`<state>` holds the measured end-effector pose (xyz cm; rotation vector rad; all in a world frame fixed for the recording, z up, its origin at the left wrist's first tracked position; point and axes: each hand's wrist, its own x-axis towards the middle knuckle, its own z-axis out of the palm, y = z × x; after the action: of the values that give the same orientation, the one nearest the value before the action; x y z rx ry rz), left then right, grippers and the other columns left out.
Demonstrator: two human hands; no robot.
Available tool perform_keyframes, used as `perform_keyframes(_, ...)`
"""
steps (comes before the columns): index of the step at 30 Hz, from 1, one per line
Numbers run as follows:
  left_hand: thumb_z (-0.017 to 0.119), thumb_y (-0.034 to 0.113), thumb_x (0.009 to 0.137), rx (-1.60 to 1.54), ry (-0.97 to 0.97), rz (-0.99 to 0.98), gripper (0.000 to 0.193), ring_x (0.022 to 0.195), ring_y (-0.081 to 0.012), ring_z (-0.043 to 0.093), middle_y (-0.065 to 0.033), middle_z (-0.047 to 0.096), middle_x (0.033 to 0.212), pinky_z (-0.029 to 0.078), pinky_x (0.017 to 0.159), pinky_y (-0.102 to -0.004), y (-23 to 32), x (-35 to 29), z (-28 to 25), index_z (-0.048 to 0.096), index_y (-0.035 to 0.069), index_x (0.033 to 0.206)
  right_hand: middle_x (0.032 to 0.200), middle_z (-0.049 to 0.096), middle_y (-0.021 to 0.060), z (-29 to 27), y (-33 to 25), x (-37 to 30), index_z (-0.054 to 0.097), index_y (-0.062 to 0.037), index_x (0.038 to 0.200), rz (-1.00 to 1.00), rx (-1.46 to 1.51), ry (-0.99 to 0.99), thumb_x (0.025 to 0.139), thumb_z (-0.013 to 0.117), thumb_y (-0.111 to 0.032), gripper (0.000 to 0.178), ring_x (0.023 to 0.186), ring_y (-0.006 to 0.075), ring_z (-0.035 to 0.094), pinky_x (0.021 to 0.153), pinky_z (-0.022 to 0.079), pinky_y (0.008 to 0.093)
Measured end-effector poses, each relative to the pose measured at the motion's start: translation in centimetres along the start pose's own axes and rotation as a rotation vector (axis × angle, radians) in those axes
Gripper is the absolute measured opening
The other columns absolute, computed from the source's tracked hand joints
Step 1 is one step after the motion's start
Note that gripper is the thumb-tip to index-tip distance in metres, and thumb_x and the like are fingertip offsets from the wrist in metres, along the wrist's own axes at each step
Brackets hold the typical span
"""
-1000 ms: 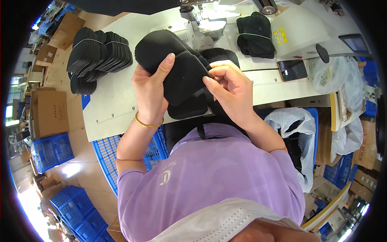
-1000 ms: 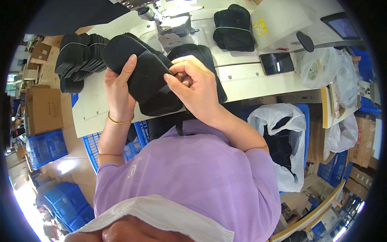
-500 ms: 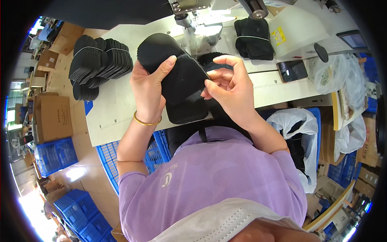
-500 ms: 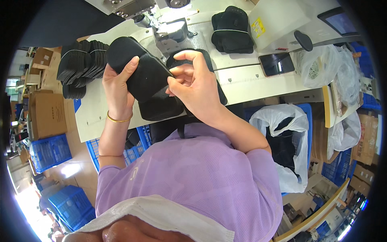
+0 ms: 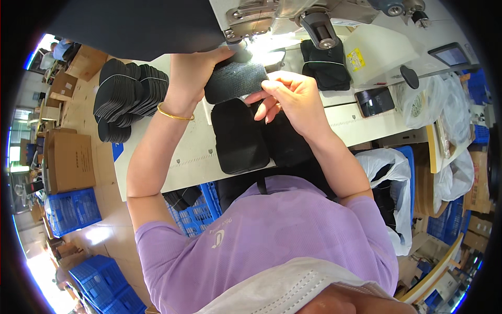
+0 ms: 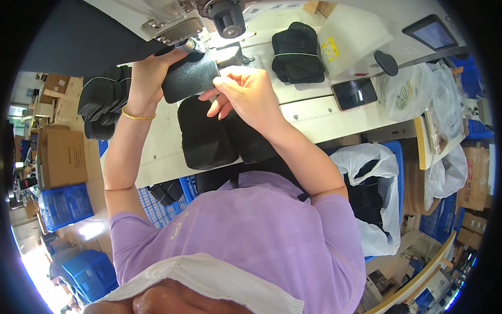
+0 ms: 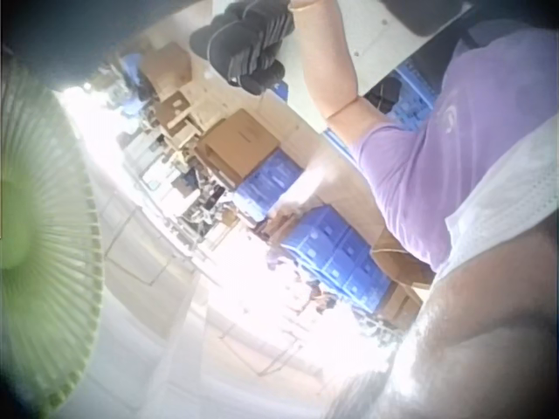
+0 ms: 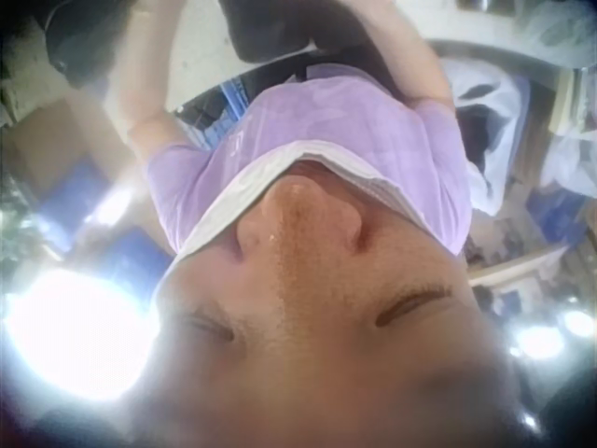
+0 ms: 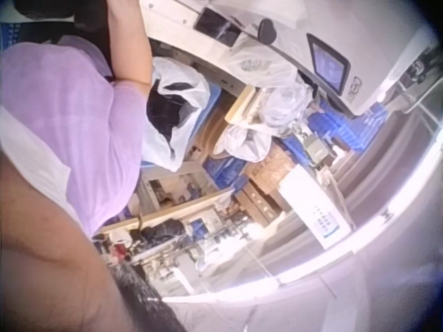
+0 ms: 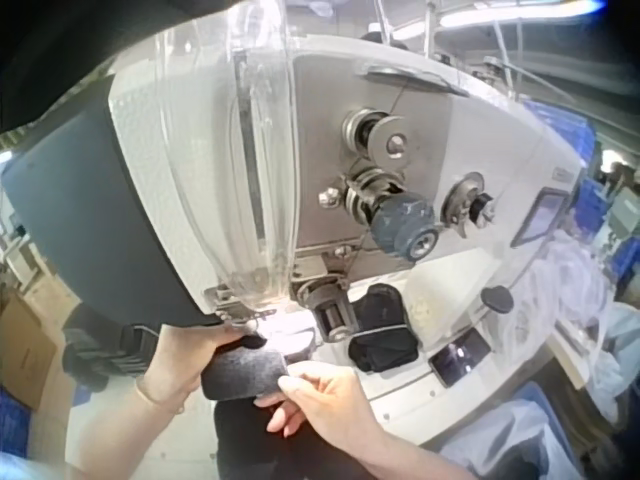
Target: The person sews fabric shoe pieces using a sewing machine, unloads stacks of shoe parts from a crate and a plastic bag onto the table, and sews the fabric shoe pieces using the sewing machine.
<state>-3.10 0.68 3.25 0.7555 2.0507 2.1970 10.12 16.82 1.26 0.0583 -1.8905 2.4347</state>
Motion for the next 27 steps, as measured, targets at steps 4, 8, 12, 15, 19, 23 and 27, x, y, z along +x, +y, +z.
perform_keyframes(4, 0.075, -0.004, 0.073, 0.022, -0.023, -0.062, 0.011, 0.070, -0.0147, 0.065, -0.0070, 0.068, 0.081, 0.053, 0.066, -0.0277, 0.8, 0.3, 0.2, 0.067, -0.002, 0.081, 0.087, 0.072, 0.0182, 0.2, 0.2, 0.0, 0.062, 0.0069, 0.087, 0.014, 0.002, 0.011, 0.095, 0.052, -0.011, 0.022, 0.062, 0.0176, 0.070, 0.050, 0.054, 0.0235)
perform_keyframes(8, 0.075, -0.002, 0.073, 0.105, -0.041, -0.095, 0.011, 0.071, -0.0145, 0.065, -0.0067, 0.069, 0.082, 0.053, 0.066, -0.0282, 0.5, 0.7, -0.3, 0.068, -0.003, 0.082, 0.090, 0.072, 0.0185, 0.4, 0.8, 0.0, 0.062, 0.0059, 0.087, -0.003, 0.040, 0.000, 0.096, 0.052, -0.012, 0.022, 0.061, 0.0170, 0.069, 0.051, 0.054, 0.0232)
perform_keyframes(12, 0.073, -0.001, 0.076, 0.145, -0.060, -0.130, 0.015, 0.076, -0.0151, 0.066, -0.0072, 0.069, 0.088, 0.054, 0.070, -0.0282, 0.3, 1.1, -0.8, 0.069, -0.003, 0.090, 0.090, 0.072, 0.0198, 0.5, 0.5, 0.1, 0.061, 0.0053, 0.084, 0.001, 0.043, -0.003, 0.095, 0.051, -0.011, 0.021, 0.062, 0.0178, 0.069, 0.051, 0.054, 0.0236)
perform_keyframes(15, 0.072, 0.000, 0.078, 0.150, -0.058, -0.158, 0.020, 0.081, -0.0160, 0.067, -0.0081, 0.070, 0.094, 0.054, 0.073, -0.0279, 0.2, 1.0, -0.8, 0.070, -0.004, 0.098, 0.085, 0.072, 0.0179, 0.6, 0.3, 0.2, 0.062, 0.0077, 0.079, -0.019, 0.084, 0.005, 0.092, 0.051, -0.009, 0.024, 0.062, 0.0203, 0.071, 0.050, 0.054, 0.0246)
perform_keyframes(19, 0.072, -0.001, 0.077, 0.039, -0.056, -0.108, 0.022, 0.078, -0.0160, 0.067, -0.0082, 0.070, 0.093, 0.055, 0.072, -0.0283, -0.4, 1.4, -1.2, 0.069, -0.003, 0.099, 0.085, 0.072, 0.0173, 0.5, 0.5, 0.4, 0.063, 0.0071, 0.081, -0.038, 0.077, 0.011, 0.092, 0.051, -0.010, 0.024, 0.061, 0.0201, 0.071, 0.050, 0.054, 0.0246)
perform_keyframes(23, 0.074, 0.000, 0.078, 0.190, 0.003, -0.167, 0.023, 0.084, -0.0169, 0.065, -0.0102, 0.068, 0.098, 0.054, 0.075, -0.0294, 1.0, -0.5, -0.2, 0.067, -0.004, 0.100, 0.087, 0.072, 0.0173, 0.3, 0.7, 0.0, 0.061, 0.0041, 0.090, -0.036, 0.025, 0.017, 0.095, 0.052, -0.011, 0.019, 0.064, 0.0166, 0.069, 0.056, 0.055, 0.0252)
perform_keyframes(27, 0.082, 0.009, 0.071, 0.796, 0.185, 0.726, 0.025, 0.088, -0.0223, 0.061, -0.0118, 0.063, 0.103, 0.050, 0.070, -0.0306, 2.0, -4.7, 0.2, 0.068, 0.000, 0.090, 0.095, 0.071, 0.0111, 0.4, 1.8, -0.5, 0.065, 0.0051, 0.106, -0.132, -0.075, 0.069, 0.094, 0.054, -0.008, 0.021, 0.084, 0.0126, 0.068, 0.074, 0.056, 0.0264)
